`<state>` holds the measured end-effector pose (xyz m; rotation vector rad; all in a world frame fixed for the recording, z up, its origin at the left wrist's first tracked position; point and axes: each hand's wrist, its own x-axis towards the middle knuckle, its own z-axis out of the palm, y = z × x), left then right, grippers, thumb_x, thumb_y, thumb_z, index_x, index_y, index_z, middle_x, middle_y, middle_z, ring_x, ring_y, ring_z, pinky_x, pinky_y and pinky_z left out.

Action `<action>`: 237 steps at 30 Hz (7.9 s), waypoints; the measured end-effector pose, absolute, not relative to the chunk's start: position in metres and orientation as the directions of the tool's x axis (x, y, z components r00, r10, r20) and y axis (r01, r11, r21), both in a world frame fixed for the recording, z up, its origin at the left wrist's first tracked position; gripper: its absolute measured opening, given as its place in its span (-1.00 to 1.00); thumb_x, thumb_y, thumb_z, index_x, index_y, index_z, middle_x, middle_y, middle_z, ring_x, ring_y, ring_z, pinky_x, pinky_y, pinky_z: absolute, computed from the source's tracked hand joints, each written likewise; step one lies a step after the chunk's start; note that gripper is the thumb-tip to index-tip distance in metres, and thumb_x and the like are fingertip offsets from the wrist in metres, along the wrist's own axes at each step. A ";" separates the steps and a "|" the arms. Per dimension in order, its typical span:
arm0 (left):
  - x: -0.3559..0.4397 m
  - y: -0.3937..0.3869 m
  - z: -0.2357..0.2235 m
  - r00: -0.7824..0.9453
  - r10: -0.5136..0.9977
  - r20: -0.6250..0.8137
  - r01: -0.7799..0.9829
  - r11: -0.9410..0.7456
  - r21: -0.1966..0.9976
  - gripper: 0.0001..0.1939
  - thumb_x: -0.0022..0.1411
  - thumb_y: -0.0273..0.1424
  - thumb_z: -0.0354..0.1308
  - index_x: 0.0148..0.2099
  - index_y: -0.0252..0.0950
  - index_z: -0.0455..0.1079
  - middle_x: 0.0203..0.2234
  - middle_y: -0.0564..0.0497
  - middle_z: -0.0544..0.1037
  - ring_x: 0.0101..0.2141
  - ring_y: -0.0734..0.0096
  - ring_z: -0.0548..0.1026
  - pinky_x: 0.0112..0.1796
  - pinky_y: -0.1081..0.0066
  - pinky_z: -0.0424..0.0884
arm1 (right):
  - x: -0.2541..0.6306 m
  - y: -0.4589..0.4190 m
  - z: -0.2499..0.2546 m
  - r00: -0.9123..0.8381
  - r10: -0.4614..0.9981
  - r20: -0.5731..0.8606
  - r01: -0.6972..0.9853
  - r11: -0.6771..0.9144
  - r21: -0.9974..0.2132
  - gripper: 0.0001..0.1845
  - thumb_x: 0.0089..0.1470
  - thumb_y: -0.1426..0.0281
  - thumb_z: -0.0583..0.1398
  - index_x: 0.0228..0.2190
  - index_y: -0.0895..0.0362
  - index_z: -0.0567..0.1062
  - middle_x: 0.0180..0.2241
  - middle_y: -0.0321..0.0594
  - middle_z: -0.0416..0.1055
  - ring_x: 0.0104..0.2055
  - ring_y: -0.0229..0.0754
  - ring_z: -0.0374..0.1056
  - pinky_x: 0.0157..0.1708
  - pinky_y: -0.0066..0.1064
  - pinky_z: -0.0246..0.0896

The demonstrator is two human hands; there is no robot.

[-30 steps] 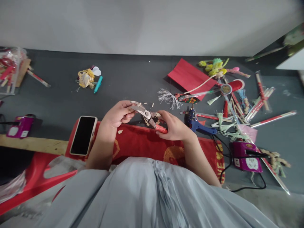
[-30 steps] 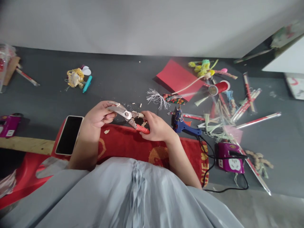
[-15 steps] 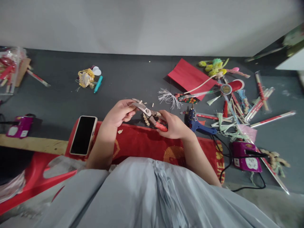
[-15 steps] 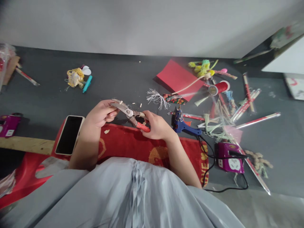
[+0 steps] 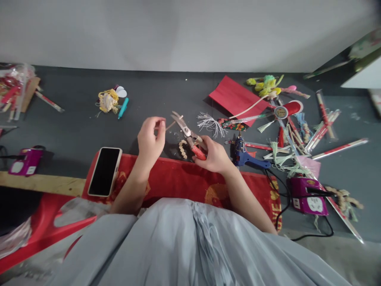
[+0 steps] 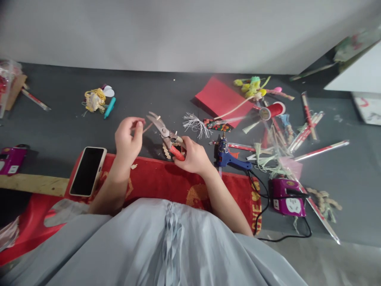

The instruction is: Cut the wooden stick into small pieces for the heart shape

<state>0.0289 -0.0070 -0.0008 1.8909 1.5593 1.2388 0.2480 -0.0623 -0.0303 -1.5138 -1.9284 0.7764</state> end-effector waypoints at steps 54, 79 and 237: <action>0.040 -0.018 -0.017 0.162 0.708 0.687 0.760 -0.533 0.371 -0.70 0.32 -0.31 0.06 0.03 -0.33 0.39 -0.11 -0.22 0.53 -0.01 0.14 0.47 0.10 0.10 0.28 | 0.231 -0.068 -0.019 -0.037 0.997 -0.074 0.585 -0.038 -0.810 -0.49 -0.19 0.24 0.21 -0.15 0.09 0.27 -0.37 -0.22 0.44 -0.34 -0.07 0.39 -0.32 -0.29 0.24; 0.028 -0.019 0.011 0.184 0.748 0.637 0.562 -0.612 0.556 -0.73 0.27 -0.40 0.12 -0.46 -0.29 0.52 -0.58 0.05 0.60 -0.51 0.53 0.53 -0.41 0.54 0.39 | 0.261 -0.067 -0.020 -0.402 0.902 0.154 0.497 0.357 -0.791 -0.30 -0.20 0.47 0.21 0.06 0.11 0.24 -0.04 -0.03 0.42 -0.09 0.00 0.42 -0.09 -0.15 0.37; 0.039 -0.003 -0.023 0.089 0.944 0.318 0.801 -0.257 0.540 -0.69 0.38 -0.33 -0.04 -0.26 -0.29 0.51 -0.35 -0.07 0.63 -0.31 0.37 0.55 -0.28 0.42 0.33 | 0.230 -0.065 -0.017 -0.398 0.825 -0.402 -0.340 -0.539 -0.770 -0.73 -0.26 0.40 0.24 -0.39 0.14 0.35 -0.69 -0.50 0.14 -0.69 -0.45 -0.09 -0.66 -0.48 -0.29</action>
